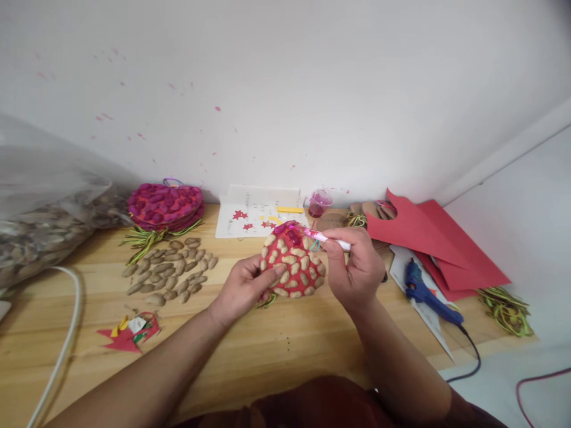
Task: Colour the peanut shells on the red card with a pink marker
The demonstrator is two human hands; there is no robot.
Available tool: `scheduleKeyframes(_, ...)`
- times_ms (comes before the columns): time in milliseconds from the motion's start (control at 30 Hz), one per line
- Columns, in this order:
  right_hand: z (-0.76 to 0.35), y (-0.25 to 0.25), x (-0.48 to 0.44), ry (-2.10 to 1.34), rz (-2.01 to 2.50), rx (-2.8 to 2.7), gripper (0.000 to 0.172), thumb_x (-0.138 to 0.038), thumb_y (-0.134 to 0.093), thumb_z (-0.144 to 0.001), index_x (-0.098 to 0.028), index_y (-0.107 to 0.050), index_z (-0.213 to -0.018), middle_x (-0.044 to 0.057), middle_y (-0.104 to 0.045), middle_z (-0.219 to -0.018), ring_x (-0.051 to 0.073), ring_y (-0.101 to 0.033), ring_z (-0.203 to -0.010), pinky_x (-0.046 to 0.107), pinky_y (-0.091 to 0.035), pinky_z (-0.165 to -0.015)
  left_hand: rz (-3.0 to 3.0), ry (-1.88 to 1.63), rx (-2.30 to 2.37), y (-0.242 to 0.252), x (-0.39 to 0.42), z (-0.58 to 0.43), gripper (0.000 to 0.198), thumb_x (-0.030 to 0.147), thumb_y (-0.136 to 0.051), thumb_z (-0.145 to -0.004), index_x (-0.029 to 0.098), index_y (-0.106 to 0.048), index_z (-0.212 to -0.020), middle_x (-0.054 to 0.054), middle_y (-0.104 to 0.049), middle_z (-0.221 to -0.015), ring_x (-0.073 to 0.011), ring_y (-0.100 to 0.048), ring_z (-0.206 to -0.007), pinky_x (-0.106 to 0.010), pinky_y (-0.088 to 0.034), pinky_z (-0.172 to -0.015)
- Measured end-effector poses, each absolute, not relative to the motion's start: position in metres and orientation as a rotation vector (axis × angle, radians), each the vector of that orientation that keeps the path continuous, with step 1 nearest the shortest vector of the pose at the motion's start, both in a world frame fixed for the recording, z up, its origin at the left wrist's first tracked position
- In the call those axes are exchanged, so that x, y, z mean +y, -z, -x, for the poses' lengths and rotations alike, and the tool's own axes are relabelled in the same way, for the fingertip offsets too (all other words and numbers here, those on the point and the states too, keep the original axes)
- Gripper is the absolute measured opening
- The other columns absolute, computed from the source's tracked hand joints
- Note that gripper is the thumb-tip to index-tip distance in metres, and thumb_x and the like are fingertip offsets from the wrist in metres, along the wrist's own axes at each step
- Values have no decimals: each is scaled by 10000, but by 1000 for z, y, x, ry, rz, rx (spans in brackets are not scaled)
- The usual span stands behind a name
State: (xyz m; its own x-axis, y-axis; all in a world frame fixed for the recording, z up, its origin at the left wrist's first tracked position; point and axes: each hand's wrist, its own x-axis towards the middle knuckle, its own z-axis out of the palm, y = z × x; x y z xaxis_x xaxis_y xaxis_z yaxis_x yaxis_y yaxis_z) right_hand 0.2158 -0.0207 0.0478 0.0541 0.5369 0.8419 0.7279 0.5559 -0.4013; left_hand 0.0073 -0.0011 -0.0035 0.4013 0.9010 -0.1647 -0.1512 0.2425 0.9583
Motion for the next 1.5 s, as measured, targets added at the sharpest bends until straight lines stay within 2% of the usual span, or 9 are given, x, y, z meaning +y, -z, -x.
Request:
scheduleKeyframes(133,-218,-49,-20,222,1116,-1588,163,-153,-670,-948,-242,-732,-1071,26,-789,-964,186,-718,-901,361,-585,-853,-1065,-862,877,4,-1,-7,499,609,-860,-781,158,-648,-758,38,-589,-562,-51,-425,-413,-180,-320,-402)
scheduleKeyframes(433,-220,-52,-18,261,1139,-1551,139,-163,-657,-959,-234,-736,-1048,24,-792,-937,181,-729,-868,356,-597,-843,-1079,-868,871,4,-2,-7,496,607,-855,-787,169,-628,-731,58,-536,-511,-54,-404,-407,-181,-316,-402)
scheduleKeyframes(567,-219,-51,-20,253,1120,-1582,162,-153,-667,-946,-238,-736,-1065,23,-796,-952,183,-725,-884,350,-591,-836,-1104,-870,885,1,-3,-8,502,615,-852,-781,169,-624,-737,42,-572,-543,-54,-401,-413,-185,-315,-407)
scheduleKeyframes(833,-215,-51,-23,232,1084,-1630,176,-139,-678,-937,-237,-733,-1074,27,-795,-936,188,-707,-870,370,-579,-830,-1244,-918,921,-1,-6,-7,445,581,-786,-856,180,-648,-720,46,-525,-499,-86,-391,-450,-208,-333,-447)
scheduleKeyframes(1100,-217,-56,-24,289,1099,-1560,180,-138,-677,-933,-246,-745,-1060,22,-796,-930,192,-716,-856,356,-590,-803,-1330,-938,936,2,-6,-7,361,500,-754,-902,180,-709,-743,26,-590,-544,-108,-444,-499,-216,-386,-495)
scheduleKeyframes(1200,-216,-55,-26,251,1094,-1585,179,-139,-682,-928,-239,-742,-1064,32,-795,-942,198,-714,-874,368,-589,-811,-1356,-948,921,1,-6,-6,327,479,-747,-911,170,-746,-805,-25,-716,-699,-138,-560,-609,-239,-484,-608)
scheduleKeyframes(1267,-215,-55,-27,253,1089,-1608,176,-143,-685,-929,-239,-742,-1064,32,-795,-938,196,-715,-883,367,-590,-812,-1369,-944,925,1,-6,-6,326,479,-738,-919,166,-757,-832,-47,-750,-766,-150,-590,-652,-246,-499,-632)
scheduleKeyframes(1400,-217,-57,-27,300,1109,-1574,147,-172,-676,-943,-244,-746,-1050,34,-796,-920,199,-722,-857,368,-600,-789,-1380,-941,960,1,-6,-5,345,486,-741,-913,179,-720,-756,-3,-639,-598,-131,-499,-546,-221,-400,-507)
scheduleKeyframes(1500,-220,-60,-26,304,1130,-1545,132,-186,-679,-946,-243,-744,-1044,32,-795,-921,197,-725,-839,370,-606,-791,-1365,-963,944,1,-6,-6,349,485,-760,-897,188,-698,-722,10,-605,-568,-132,-502,-539,-221,-399,-502)
